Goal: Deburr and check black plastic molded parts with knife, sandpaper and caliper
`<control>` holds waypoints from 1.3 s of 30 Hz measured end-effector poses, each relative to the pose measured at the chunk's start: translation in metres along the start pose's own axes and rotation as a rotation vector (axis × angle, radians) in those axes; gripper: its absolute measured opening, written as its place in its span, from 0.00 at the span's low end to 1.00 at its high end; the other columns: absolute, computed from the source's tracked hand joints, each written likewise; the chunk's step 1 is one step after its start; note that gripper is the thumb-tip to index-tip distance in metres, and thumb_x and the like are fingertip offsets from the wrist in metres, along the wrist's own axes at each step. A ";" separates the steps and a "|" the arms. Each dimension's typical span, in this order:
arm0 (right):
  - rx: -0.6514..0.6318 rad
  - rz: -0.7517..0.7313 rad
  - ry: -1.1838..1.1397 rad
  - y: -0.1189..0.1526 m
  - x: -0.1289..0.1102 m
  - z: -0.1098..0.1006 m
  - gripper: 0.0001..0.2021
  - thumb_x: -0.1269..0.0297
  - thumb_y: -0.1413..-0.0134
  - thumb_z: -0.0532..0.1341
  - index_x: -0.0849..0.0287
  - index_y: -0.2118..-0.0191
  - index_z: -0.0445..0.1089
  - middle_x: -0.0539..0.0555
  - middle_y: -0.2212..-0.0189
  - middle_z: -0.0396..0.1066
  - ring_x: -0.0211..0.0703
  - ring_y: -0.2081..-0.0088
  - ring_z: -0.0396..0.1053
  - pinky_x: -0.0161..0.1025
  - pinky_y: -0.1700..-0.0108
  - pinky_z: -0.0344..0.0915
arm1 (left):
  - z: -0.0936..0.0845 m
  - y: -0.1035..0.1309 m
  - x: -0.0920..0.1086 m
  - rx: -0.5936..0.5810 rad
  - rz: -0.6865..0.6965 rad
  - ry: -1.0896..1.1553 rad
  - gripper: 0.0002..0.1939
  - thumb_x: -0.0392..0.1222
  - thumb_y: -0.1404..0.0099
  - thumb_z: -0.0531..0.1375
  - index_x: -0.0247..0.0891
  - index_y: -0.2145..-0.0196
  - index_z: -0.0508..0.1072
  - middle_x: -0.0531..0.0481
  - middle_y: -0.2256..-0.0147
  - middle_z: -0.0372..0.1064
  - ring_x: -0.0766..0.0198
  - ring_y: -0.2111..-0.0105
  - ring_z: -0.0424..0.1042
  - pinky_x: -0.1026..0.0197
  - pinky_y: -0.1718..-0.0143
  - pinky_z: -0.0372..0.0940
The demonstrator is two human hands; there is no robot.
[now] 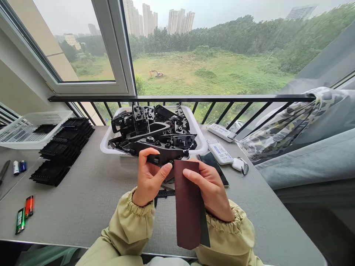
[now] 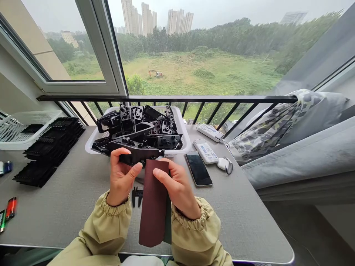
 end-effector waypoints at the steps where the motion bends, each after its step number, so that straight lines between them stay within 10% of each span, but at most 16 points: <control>1: -0.001 0.002 0.000 0.000 0.000 0.000 0.11 0.56 0.53 0.66 0.59 0.71 0.71 0.48 0.80 0.67 0.34 0.80 0.60 0.32 0.79 0.59 | 0.000 0.000 -0.001 0.003 0.005 -0.001 0.17 0.37 0.42 0.66 0.46 0.59 0.64 0.55 0.66 0.66 0.71 0.68 0.69 0.67 0.67 0.65; 25: -0.083 -0.100 0.135 0.009 -0.006 0.001 0.09 0.59 0.53 0.66 0.60 0.71 0.76 0.51 0.77 0.71 0.36 0.78 0.64 0.31 0.78 0.62 | -0.001 0.000 0.000 0.044 -0.057 0.087 0.17 0.38 0.42 0.66 0.46 0.59 0.64 0.55 0.65 0.67 0.72 0.73 0.67 0.68 0.72 0.63; 31: 0.130 -0.053 -0.245 0.010 -0.007 -0.009 0.08 0.59 0.56 0.67 0.56 0.69 0.74 0.49 0.81 0.70 0.36 0.83 0.64 0.32 0.83 0.62 | -0.004 -0.003 0.000 0.073 -0.186 0.124 0.19 0.41 0.45 0.68 0.46 0.59 0.63 0.60 0.74 0.59 0.78 0.83 0.50 0.72 0.84 0.48; 39: 0.173 -0.082 -0.295 0.006 -0.002 -0.006 0.07 0.59 0.57 0.67 0.55 0.70 0.73 0.49 0.81 0.70 0.38 0.83 0.65 0.33 0.82 0.64 | -0.007 -0.004 -0.009 -0.028 -0.314 0.070 0.17 0.46 0.43 0.66 0.44 0.61 0.61 0.56 0.68 0.60 0.72 0.74 0.65 0.69 0.78 0.64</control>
Point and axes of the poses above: each hand's wrist, its own y-axis away from the middle knuckle, its own z-axis out of the palm, x = y × z, the point moved 3 cm from there along -y, towards the middle knuckle
